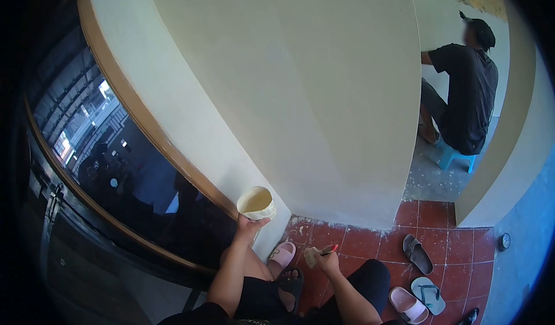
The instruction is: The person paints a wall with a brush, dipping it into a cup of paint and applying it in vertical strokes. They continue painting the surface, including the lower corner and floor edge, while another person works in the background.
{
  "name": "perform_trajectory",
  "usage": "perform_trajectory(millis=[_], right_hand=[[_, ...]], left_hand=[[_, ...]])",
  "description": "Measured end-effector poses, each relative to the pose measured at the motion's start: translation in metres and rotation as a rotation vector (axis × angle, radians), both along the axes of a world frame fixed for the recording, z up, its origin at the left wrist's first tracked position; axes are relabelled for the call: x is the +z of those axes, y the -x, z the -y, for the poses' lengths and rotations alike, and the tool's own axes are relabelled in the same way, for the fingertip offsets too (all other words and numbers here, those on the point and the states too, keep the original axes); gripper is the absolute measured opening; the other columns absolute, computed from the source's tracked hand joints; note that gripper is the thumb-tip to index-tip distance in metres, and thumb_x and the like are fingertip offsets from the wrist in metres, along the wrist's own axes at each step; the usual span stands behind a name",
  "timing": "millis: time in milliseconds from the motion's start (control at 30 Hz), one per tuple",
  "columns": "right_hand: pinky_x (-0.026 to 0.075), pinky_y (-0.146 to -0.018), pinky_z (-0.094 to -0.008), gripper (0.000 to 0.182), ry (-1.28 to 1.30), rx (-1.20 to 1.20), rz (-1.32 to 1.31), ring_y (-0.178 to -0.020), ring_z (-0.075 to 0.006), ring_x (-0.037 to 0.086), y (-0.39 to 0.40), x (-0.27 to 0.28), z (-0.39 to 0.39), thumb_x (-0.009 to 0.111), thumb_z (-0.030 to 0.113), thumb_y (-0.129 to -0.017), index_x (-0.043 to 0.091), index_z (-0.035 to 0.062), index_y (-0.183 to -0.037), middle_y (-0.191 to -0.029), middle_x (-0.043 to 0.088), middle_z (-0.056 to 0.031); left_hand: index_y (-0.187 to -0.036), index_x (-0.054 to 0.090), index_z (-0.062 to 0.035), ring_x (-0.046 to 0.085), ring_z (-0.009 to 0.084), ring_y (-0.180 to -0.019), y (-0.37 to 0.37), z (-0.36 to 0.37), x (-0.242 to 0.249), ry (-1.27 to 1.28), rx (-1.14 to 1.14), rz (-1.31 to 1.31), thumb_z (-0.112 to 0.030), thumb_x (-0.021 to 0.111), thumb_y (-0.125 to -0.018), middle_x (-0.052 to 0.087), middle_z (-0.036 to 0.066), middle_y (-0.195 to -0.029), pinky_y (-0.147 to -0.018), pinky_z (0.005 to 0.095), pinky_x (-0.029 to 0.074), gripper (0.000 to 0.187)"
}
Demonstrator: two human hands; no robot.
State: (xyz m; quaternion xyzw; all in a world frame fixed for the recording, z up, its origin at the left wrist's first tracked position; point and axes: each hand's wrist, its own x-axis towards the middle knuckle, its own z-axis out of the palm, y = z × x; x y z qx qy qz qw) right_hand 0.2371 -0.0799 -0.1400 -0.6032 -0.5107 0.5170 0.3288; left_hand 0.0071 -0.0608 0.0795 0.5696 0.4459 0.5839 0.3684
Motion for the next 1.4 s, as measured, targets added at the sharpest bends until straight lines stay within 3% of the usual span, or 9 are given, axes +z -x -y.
perform_trajectory(millis=[367,433,600,800,867,1033,1133,1267,1400], right_hand=[[0.050,-0.066,-0.0382,0.030,-0.052,-0.008,0.052,-0.075,-0.0242,0.067,-0.016,-0.005,0.001,0.071,0.025,-0.073,0.065,-0.0022,-0.084,-0.075,0.067,-0.0131],[0.050,-0.066,-0.0383,0.029,-0.007,-0.019,0.054,-0.074,-0.0243,0.067,-0.016,-0.003,-0.003,0.071,0.024,-0.073,0.064,-0.0022,-0.084,-0.074,0.067,-0.0126],[0.049,-0.059,-0.0329,0.023,0.018,0.043,-0.012,-0.068,-0.0160,0.063,-0.020,0.012,-0.005,0.072,0.020,-0.076,0.063,-0.0007,-0.080,-0.072,0.064,-0.0087],[0.049,-0.058,-0.0287,0.018,-0.071,-0.243,-0.462,-0.069,-0.0125,0.059,-0.031,0.074,-0.005,0.070,0.013,-0.081,0.059,-0.0003,-0.082,-0.076,0.062,-0.0039],[0.053,-0.068,-0.0299,0.023,-0.184,-0.238,-0.368,-0.074,-0.0140,0.060,-0.047,0.090,-0.014,0.071,0.015,-0.082,0.058,-0.0004,-0.092,-0.082,0.061,-0.0059],[0.053,-0.088,-0.0363,0.026,-0.542,-0.329,-0.686,-0.099,-0.0250,0.061,-0.060,0.220,-0.040,0.061,0.003,-0.087,0.050,-0.0066,-0.109,-0.107,0.058,-0.0169],[0.053,-0.085,-0.0380,0.025,-0.790,-0.096,-0.719,-0.098,-0.0263,0.061,-0.063,0.265,-0.052,0.062,0.001,-0.085,0.052,-0.0056,-0.107,-0.106,0.060,-0.0176],[0.050,-0.074,-0.0347,0.023,-1.022,0.434,-0.349,-0.088,-0.0265,0.063,-0.052,0.312,-0.062,0.072,0.002,-0.076,0.062,-0.0037,-0.096,-0.096,0.065,-0.0215],[0.053,-0.068,-0.0319,0.025,-1.004,0.671,-0.139,-0.078,-0.0255,0.066,-0.017,0.343,-0.062,0.075,-0.002,-0.070,0.065,-0.0047,-0.092,-0.088,0.067,-0.0187]], left_hand=[[-0.126,0.048,-0.0007,0.059,0.0187,-0.108,0.001,-0.022,-0.020,0.018,-0.034,0.030,0.012,0.072,-0.068,0.060,0.009,-0.117,-0.090,0.0322,0.052,0.064],[-0.137,0.029,-0.0008,0.049,0.0203,-0.120,0.000,-0.021,-0.011,0.097,-0.082,-0.023,0.001,0.081,-0.064,0.048,0.011,-0.130,-0.101,0.0355,0.042,0.089],[-0.139,0.028,-0.0012,0.047,0.0222,-0.123,0.001,-0.023,-0.009,0.033,-0.116,-0.099,0.003,0.078,-0.063,0.047,0.012,-0.131,-0.102,0.0370,0.040,0.091],[-0.141,0.026,-0.0030,0.046,0.0227,-0.124,-0.004,-0.005,0.008,-0.198,-0.161,-0.164,-0.002,0.080,-0.065,0.046,0.012,-0.132,-0.103,0.0370,0.038,0.094],[-0.141,0.029,-0.0035,0.046,0.0219,-0.124,0.003,-0.003,-0.004,-0.166,-0.164,-0.169,-0.005,0.083,-0.064,0.046,0.011,-0.133,-0.103,0.0354,0.038,0.094],[-0.140,0.032,-0.0078,0.047,0.0201,-0.122,-0.002,0.005,0.007,-0.148,-0.169,-0.171,-0.007,0.086,-0.060,0.046,0.007,-0.133,-0.102,0.0324,0.039,0.096],[-0.141,0.032,-0.0127,0.048,0.0201,-0.122,0.001,0.003,0.011,-0.187,-0.217,-0.103,-0.004,0.085,-0.060,0.048,0.007,-0.131,-0.102,0.0323,0.039,0.096],[-0.142,0.031,-0.0113,0.047,0.0217,-0.123,0.006,0.001,0.017,-0.169,-0.252,-0.112,-0.003,0.084,-0.059,0.048,0.008,-0.132,-0.103,0.0341,0.039,0.099],[-0.145,0.027,-0.0107,0.046,0.0234,-0.125,0.009,-0.005,0.020,-0.164,-0.272,-0.190,-0.001,0.083,-0.059,0.046,0.010,-0.135,-0.105,0.0357,0.038,0.103]])
